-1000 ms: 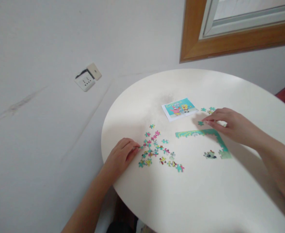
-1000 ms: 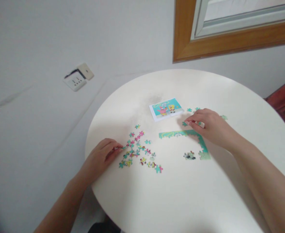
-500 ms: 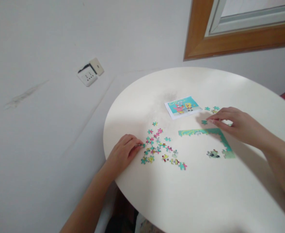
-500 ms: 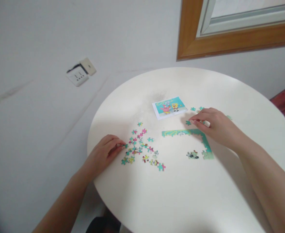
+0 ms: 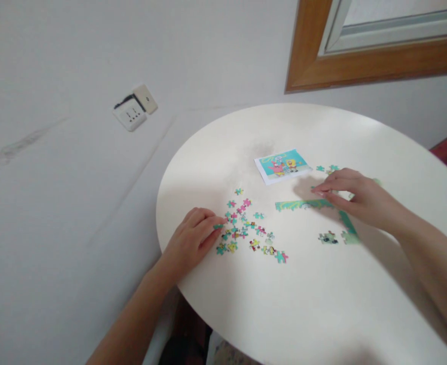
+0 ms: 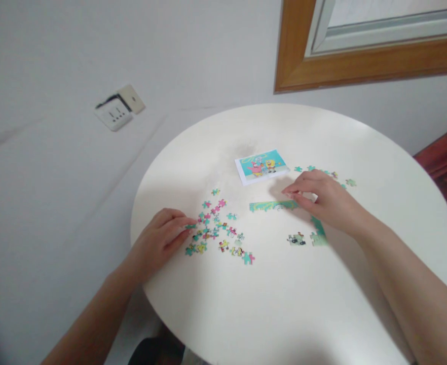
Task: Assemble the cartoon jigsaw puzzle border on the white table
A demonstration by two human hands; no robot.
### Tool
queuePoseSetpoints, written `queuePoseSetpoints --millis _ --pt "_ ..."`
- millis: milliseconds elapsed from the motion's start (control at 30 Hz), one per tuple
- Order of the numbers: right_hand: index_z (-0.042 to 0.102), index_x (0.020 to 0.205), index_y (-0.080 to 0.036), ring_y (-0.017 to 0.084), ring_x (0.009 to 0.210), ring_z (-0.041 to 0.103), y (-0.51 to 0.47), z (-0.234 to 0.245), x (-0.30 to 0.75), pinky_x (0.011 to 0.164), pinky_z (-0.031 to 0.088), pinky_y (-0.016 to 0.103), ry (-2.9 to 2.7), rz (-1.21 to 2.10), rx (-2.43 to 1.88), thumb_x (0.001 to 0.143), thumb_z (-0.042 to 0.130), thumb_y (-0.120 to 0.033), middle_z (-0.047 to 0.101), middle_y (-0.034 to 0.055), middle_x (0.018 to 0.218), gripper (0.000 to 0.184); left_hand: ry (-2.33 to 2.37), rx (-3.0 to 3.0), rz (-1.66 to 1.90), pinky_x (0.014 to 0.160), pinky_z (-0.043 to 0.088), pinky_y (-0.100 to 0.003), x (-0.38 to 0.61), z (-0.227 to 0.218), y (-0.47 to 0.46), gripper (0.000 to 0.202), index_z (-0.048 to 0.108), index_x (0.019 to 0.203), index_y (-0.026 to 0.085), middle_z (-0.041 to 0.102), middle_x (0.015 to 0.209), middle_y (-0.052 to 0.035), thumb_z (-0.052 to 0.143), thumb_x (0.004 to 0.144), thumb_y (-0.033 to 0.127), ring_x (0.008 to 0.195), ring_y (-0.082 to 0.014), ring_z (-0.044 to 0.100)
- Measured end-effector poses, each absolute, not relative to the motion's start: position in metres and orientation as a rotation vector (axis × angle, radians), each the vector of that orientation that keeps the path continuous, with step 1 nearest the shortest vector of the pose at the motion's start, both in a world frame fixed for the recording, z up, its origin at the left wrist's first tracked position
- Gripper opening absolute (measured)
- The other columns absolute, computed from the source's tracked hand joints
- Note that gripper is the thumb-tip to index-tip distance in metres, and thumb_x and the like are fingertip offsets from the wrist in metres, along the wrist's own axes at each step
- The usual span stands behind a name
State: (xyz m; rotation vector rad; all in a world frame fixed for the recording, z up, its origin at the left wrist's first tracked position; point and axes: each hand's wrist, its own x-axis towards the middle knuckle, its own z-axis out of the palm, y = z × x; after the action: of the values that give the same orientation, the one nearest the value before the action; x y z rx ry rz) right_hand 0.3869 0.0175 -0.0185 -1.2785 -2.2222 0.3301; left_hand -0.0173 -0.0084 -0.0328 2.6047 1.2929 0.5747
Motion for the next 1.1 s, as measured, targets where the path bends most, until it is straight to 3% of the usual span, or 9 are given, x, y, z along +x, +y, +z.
queuePoseSetpoints --millis 200,400,633,967,1100 --pt "0.078 0.102 -0.028 0.021 0.090 0.062 0.003 -0.017 0.347 0.079 0.050 0.034 -2.324 0.547 -1.051 0.096 0.053 -0.030 0.069 0.0072 0.095 0.025 1.000 2.710 0.537 0.098 0.045 -0.041 0.030 -0.023 -0.014 0.015 0.067 0.107 0.025 0.062 0.109 -0.0062 0.059 0.097 0.030 0.106 -0.0229 0.056" --pt "0.077 0.106 -0.025 0.024 0.096 0.057 -0.003 -0.029 0.310 0.086 0.041 0.039 -2.513 0.497 -0.951 0.093 0.063 -0.031 0.068 0.0078 0.098 0.019 1.090 2.661 0.530 0.097 0.044 -0.045 0.063 -0.032 -0.021 0.027 0.064 0.097 0.021 0.059 0.107 -0.0064 0.079 0.080 0.036 0.105 -0.0264 0.054" --pt "0.076 0.103 -0.026 0.024 0.098 0.055 -0.007 -0.029 0.299 0.085 0.035 0.038 -2.556 0.489 -1.012 0.092 0.066 -0.032 0.066 0.0068 0.101 0.016 1.044 2.638 0.578 0.094 0.044 -0.044 0.064 -0.042 -0.021 0.019 0.062 0.096 0.020 0.057 0.104 -0.0058 0.076 0.084 0.026 0.103 -0.0258 0.053" --pt "0.072 0.096 -0.018 0.021 0.098 0.053 -0.009 -0.027 0.291 0.086 0.034 0.036 -2.518 0.595 -1.079 0.088 0.067 -0.015 0.065 0.0059 0.099 0.011 0.987 2.613 0.634 0.092 0.042 -0.041 0.062 -0.041 -0.019 0.016 0.060 0.096 0.018 0.057 0.100 -0.0045 0.071 0.085 0.015 0.100 -0.0242 0.053" --pt "0.071 0.095 -0.018 0.022 0.099 0.053 -0.009 -0.026 0.291 0.087 0.034 0.037 -2.487 0.628 -1.100 0.086 0.069 -0.015 0.065 0.0059 0.098 0.010 1.018 2.613 0.639 0.093 0.043 -0.041 0.063 -0.039 -0.019 0.019 0.060 0.099 0.018 0.057 0.100 -0.0049 0.071 0.084 0.015 0.100 -0.0247 0.053"
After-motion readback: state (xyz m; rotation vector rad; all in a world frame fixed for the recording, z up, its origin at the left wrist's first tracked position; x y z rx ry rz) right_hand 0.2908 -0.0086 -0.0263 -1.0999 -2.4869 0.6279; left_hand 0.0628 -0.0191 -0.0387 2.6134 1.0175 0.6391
